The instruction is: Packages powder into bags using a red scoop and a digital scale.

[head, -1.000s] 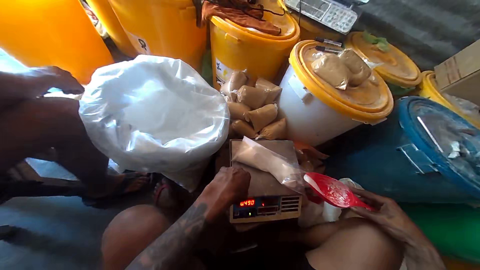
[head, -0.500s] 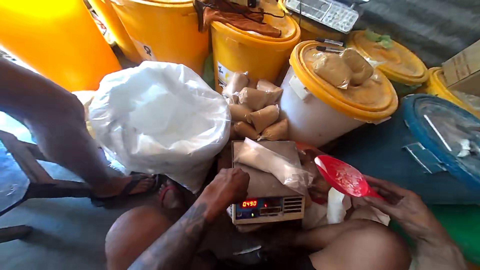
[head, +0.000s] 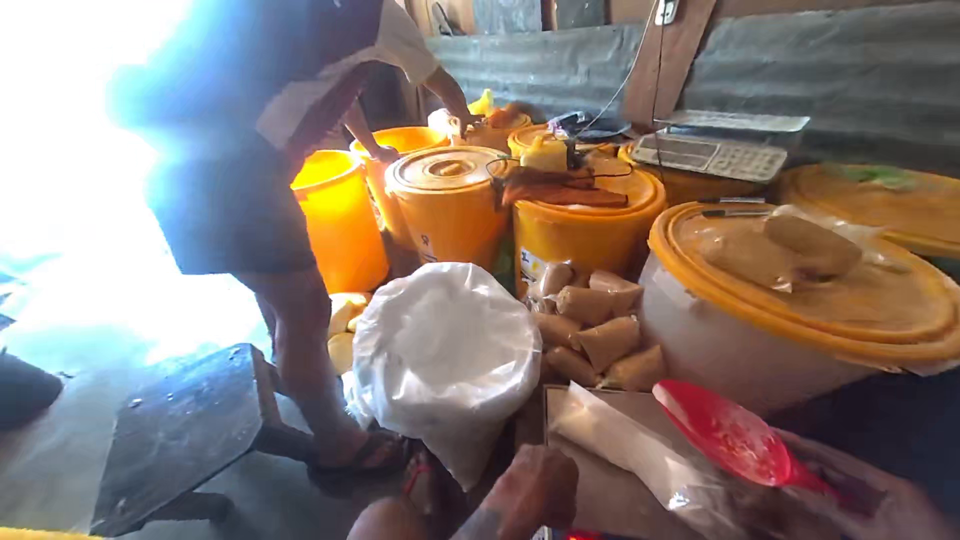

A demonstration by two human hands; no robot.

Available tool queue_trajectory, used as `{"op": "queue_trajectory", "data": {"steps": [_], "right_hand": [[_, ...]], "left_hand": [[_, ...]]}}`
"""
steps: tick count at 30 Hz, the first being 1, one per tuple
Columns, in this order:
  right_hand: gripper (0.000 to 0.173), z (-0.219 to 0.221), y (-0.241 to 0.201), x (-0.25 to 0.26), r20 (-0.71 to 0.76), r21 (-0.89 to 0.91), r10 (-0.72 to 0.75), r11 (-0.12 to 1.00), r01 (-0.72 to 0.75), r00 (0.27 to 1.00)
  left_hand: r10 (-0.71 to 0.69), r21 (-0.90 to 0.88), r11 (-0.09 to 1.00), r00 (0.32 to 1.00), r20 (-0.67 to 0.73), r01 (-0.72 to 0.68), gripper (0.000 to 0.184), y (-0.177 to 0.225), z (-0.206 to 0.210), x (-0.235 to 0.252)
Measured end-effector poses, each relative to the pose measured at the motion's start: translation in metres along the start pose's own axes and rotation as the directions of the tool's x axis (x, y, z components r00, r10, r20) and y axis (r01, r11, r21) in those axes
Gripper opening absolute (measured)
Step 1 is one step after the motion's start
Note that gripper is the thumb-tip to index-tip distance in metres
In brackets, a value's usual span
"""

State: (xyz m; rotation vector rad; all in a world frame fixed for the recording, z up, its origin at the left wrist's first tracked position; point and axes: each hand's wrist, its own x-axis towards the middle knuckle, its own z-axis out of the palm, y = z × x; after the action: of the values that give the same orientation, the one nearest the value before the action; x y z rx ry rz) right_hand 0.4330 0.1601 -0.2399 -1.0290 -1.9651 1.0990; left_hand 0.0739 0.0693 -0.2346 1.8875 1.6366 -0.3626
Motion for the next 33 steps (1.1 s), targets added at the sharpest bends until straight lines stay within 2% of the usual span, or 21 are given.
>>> {"op": "queue_trajectory", "data": {"steps": [11, 19, 22, 25, 28, 33], "right_hand": [[0.063, 0.01, 0.003, -0.002, -0.058, 0.014, -0.01, 1.0, 0.01, 0.998], [0.065, 0.007, 0.008, -0.011, -0.077, 0.041, 0.034, 0.999, -0.031, 0.996], [0.064, 0.008, 0.012, -0.01, -0.115, 0.036, 0.02, 0.999, -0.016, 0.993], [0.062, 0.009, 0.012, -0.012, -0.174, -0.044, -0.004, 0.999, -0.004, 0.985], [0.06, 0.009, 0.001, -0.016, -0.169, -0.056, 0.028, 0.998, -0.038, 0.985], [0.06, 0.007, 0.004, -0.016, -0.141, -0.048, 0.049, 0.997, -0.056, 0.989]], "left_hand": [[0.008, 0.056, 0.998, 0.998, 0.057, -0.012, 0.034, 0.003, 0.006, 0.013], [0.031, 0.073, 0.997, 0.998, 0.062, -0.035, 0.035, 0.003, 0.011, 0.015], [0.022, 0.054, 0.998, 0.999, 0.023, -0.023, 0.034, 0.0, 0.011, 0.016], [-0.028, -0.018, 0.999, 0.999, -0.047, 0.028, 0.036, -0.001, 0.006, 0.006], [-0.051, -0.005, 0.999, 0.997, -0.053, 0.051, 0.038, -0.008, -0.006, 0.004], [-0.005, 0.014, 1.0, 0.998, -0.07, 0.006, 0.038, -0.025, -0.014, 0.004]]}}
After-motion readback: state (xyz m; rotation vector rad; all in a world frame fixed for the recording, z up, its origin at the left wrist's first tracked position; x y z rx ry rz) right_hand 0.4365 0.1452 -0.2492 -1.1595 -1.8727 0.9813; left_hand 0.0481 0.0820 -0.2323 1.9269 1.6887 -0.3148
